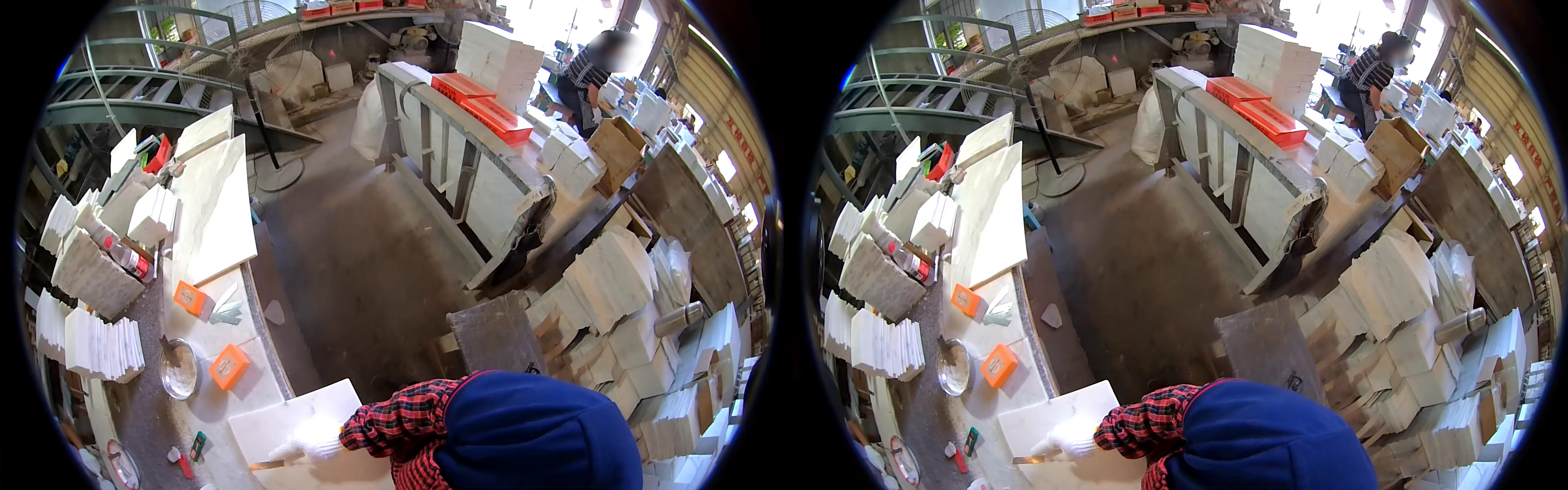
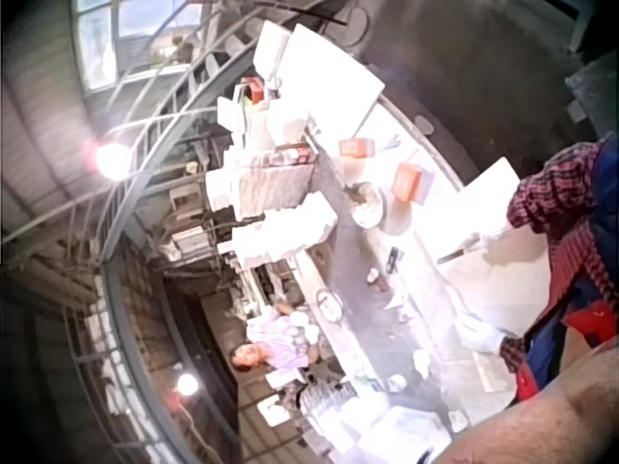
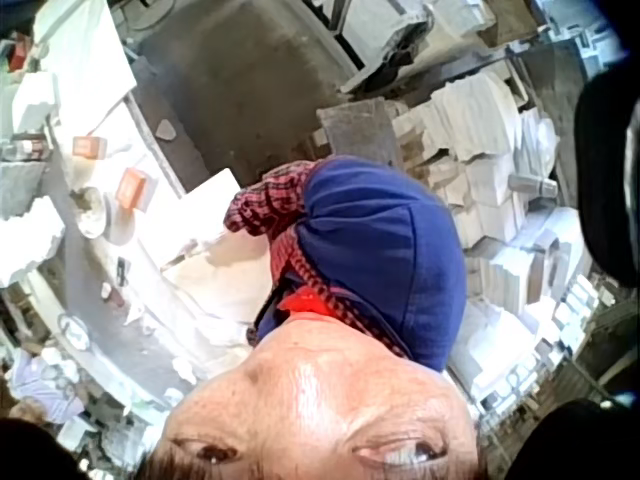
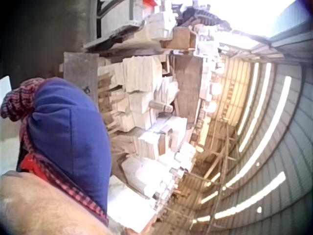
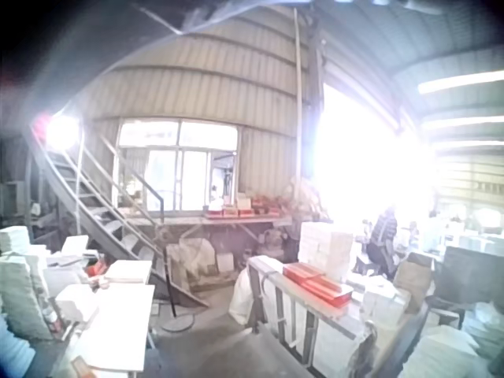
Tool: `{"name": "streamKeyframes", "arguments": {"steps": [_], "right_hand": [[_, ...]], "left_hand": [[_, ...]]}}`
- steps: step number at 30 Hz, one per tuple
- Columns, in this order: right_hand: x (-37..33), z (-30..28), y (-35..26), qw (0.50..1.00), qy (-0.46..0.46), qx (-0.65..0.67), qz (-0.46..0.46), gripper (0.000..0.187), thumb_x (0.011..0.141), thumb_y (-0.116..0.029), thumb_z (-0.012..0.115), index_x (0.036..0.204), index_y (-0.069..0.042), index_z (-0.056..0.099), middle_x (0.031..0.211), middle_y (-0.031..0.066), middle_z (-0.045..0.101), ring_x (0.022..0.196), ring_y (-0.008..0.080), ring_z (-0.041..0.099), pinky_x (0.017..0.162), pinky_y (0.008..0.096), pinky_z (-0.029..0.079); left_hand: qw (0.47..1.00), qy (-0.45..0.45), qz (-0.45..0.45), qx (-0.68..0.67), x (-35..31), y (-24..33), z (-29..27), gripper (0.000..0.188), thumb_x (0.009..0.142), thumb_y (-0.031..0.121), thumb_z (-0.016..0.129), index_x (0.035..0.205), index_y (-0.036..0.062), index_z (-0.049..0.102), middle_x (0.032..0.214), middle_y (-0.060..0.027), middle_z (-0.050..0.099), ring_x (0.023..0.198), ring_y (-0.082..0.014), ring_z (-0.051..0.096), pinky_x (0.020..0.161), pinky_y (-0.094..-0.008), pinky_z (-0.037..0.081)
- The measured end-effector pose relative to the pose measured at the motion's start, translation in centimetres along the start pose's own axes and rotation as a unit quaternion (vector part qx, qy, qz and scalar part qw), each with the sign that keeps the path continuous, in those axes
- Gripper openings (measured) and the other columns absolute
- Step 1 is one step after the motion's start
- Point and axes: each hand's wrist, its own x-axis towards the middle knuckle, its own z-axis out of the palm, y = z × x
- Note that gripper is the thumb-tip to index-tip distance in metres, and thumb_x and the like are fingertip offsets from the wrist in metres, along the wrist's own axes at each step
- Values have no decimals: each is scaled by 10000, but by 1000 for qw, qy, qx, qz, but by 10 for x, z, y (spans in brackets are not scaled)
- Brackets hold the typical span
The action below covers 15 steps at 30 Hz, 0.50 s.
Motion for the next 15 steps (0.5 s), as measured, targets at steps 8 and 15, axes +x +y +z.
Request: {"name": "streamKeyframes", "arguments": {"steps": [8,15], "right_hand": [[21,14,0,1000,20,-12,-16,455,1014,-244,591,1461,-170,568,1298,129,694,1136,336,667,976,413,504],[34,25,-4,998,31,44,-33,491,984,-224,609,1465,-140,557,1270,146,707,1104,325,687,948,417,513]], "left_hand": [[991,-17,-79,-107,10,5,2,295,1047,248,605,1250,52,691,1236,-144,692,1083,-313,668,908,-426,553],[995,51,-17,-79,20,-5,1,270,1008,219,648,1150,-1,709,1126,-174,718,1003,-339,685,859,-457,566]]}}
